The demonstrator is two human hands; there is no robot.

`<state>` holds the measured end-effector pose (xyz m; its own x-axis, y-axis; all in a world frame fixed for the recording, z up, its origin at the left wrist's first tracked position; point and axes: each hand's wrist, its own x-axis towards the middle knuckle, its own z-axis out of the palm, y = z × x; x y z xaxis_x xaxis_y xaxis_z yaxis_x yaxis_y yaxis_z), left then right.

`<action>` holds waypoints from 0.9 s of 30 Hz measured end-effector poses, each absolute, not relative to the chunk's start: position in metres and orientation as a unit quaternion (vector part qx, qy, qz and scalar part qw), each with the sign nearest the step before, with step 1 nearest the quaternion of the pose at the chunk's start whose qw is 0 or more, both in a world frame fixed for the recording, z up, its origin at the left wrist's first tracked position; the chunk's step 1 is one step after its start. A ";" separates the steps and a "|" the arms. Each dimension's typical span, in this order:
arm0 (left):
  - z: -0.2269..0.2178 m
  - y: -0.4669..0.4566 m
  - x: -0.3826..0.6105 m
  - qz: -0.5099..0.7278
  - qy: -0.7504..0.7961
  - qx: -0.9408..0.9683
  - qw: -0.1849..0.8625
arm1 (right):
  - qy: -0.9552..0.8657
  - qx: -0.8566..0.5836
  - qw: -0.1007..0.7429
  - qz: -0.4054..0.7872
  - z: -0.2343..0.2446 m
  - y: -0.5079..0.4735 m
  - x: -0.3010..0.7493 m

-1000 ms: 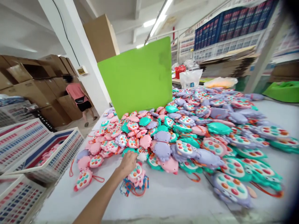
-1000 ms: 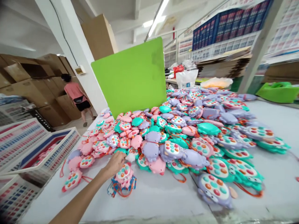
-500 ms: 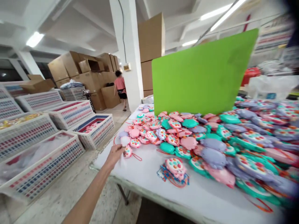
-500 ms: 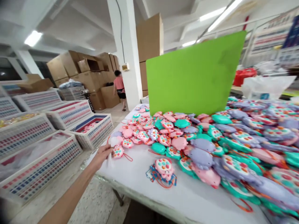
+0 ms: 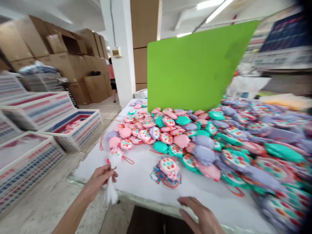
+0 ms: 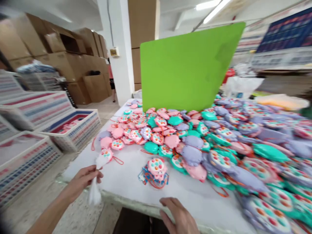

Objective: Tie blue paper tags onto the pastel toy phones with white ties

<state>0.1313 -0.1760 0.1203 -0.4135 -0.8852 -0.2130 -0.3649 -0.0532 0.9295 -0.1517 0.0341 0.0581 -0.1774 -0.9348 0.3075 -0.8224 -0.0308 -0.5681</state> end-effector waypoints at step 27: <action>0.072 -0.190 0.029 -0.056 -0.914 0.401 0.034 | 0.845 -0.437 0.180 -0.251 0.062 -0.038 -0.210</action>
